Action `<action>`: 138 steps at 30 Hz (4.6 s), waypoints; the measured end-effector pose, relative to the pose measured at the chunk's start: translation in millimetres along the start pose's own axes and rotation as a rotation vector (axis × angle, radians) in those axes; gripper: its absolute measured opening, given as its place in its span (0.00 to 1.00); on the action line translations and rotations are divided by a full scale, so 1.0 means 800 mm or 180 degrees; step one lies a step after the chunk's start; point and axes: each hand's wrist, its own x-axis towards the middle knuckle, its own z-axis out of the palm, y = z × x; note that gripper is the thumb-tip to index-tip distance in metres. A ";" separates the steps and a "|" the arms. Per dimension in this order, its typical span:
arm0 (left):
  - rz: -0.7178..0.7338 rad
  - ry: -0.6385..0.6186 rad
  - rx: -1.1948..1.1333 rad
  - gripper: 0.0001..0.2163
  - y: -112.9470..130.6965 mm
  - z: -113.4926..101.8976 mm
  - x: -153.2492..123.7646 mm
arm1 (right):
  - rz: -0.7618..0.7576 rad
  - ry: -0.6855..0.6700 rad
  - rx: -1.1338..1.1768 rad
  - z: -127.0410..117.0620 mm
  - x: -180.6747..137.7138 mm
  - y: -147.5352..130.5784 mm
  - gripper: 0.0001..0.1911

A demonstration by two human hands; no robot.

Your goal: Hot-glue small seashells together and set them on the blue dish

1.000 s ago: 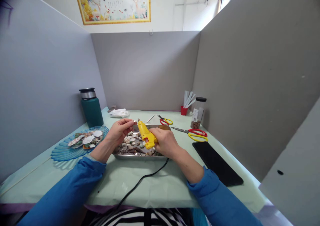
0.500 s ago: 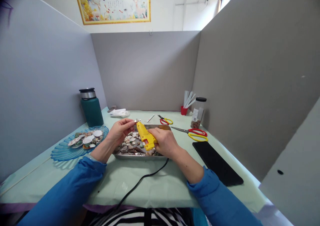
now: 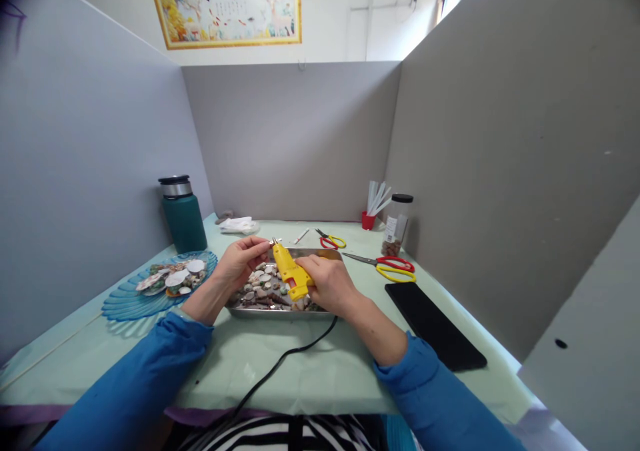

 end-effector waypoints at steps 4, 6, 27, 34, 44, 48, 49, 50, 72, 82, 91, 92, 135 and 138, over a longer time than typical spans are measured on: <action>-0.0009 0.0009 -0.0090 0.09 0.000 0.000 0.000 | 0.0142 -0.0006 0.0036 0.000 -0.001 0.001 0.22; -0.0008 -0.0005 -0.0110 0.09 0.001 0.000 -0.001 | 0.0190 0.0012 0.0065 0.001 -0.001 0.002 0.22; 0.0017 -0.0013 0.0026 0.09 0.000 0.002 -0.002 | 0.0049 -0.0070 -0.0064 0.001 0.001 -0.001 0.21; 0.0012 0.0007 -0.0006 0.09 0.000 0.001 -0.001 | 0.0174 -0.0024 0.0049 0.000 0.001 0.000 0.22; -0.0049 -0.0018 -0.0054 0.10 0.000 0.003 -0.001 | -0.0018 -0.0076 -0.0063 0.002 0.000 0.000 0.22; -0.0044 0.0016 -0.0055 0.10 -0.001 0.002 0.000 | -0.0049 -0.0077 -0.0147 0.003 -0.001 0.001 0.22; -0.0032 0.0024 -0.0053 0.10 -0.001 0.002 0.000 | -0.0053 -0.0075 -0.0155 0.003 -0.001 0.001 0.22; -0.0020 0.0026 -0.0053 0.10 -0.001 0.002 0.000 | -0.0055 -0.0077 -0.0157 0.003 -0.001 0.001 0.23; -0.0050 -0.0015 -0.0056 0.10 0.002 0.003 -0.003 | 0.0091 0.0040 -0.0144 0.001 0.000 -0.002 0.21; -0.0095 0.0043 -0.0202 0.10 0.001 0.001 -0.001 | 0.0045 -0.0083 -0.0166 0.002 -0.001 -0.002 0.22; -0.0088 0.0001 -0.0164 0.10 -0.001 0.000 -0.002 | 0.0132 -0.0044 -0.0144 0.001 0.000 -0.004 0.21; -0.0087 -0.0012 -0.0147 0.09 -0.001 0.001 -0.002 | 0.0114 -0.0061 -0.0150 0.001 0.000 -0.004 0.21; -0.0063 -0.0043 -0.0227 0.09 0.000 0.001 -0.001 | 0.0119 -0.0070 -0.0185 0.002 0.000 -0.003 0.22; -0.0077 -0.0088 -0.0211 0.09 -0.001 0.002 -0.002 | 0.0074 -0.0121 -0.0207 0.002 -0.001 -0.003 0.22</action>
